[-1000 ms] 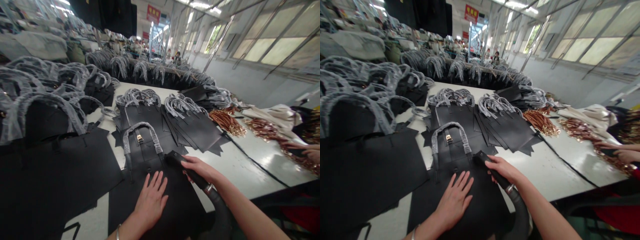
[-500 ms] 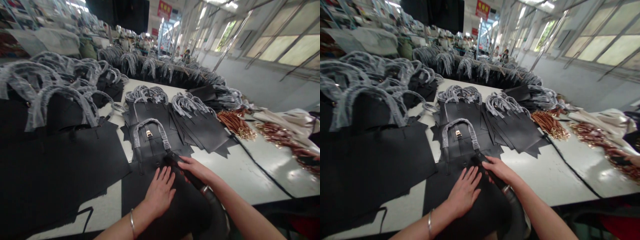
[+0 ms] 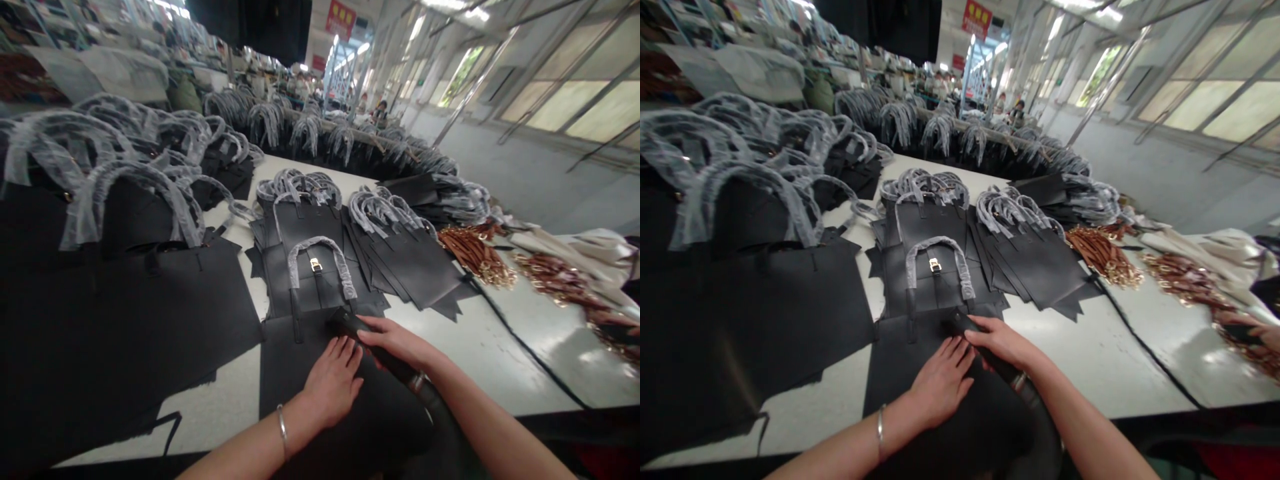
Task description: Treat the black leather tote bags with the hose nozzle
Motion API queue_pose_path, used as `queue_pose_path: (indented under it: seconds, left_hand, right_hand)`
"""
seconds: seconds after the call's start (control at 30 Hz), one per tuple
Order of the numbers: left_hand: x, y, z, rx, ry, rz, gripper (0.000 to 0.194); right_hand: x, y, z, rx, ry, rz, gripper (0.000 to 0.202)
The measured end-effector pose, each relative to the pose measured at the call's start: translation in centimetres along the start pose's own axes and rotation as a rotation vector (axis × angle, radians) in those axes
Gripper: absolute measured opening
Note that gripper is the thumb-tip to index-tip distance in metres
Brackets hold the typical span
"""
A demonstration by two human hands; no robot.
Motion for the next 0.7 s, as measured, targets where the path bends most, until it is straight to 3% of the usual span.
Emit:
queue_pose_path:
  seconds: [0.2, 0.47, 0.7]
  left_hand:
    - [-0.1, 0.1, 0.5, 0.022, 0.036, -0.010, 0.056]
    - [-0.2, -0.4, 0.9, 0.071, 0.013, -0.053, 0.039]
    - [-0.8, -0.1, 1.7, 0.116, 0.038, -0.052, 0.041]
  right_hand:
    - [0.6, -0.6, -0.3, 0.051, 0.038, -0.030, 0.053]
    - [-1.3, 2.5, -2.4, 0.111, -0.030, -0.081, 0.046]
    - [-1.6, 2.9, -2.3, 0.053, -0.049, -0.080, 0.044]
Point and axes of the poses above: each hand's wrist, its own x-axis away from the middle knuckle, its own y-axis out of the palm, z = x × y, the point moved 3 cm from there along -x, towards the middle knuckle, and after that the axes turned 2 degrees about -z, right-handed, at the moved point
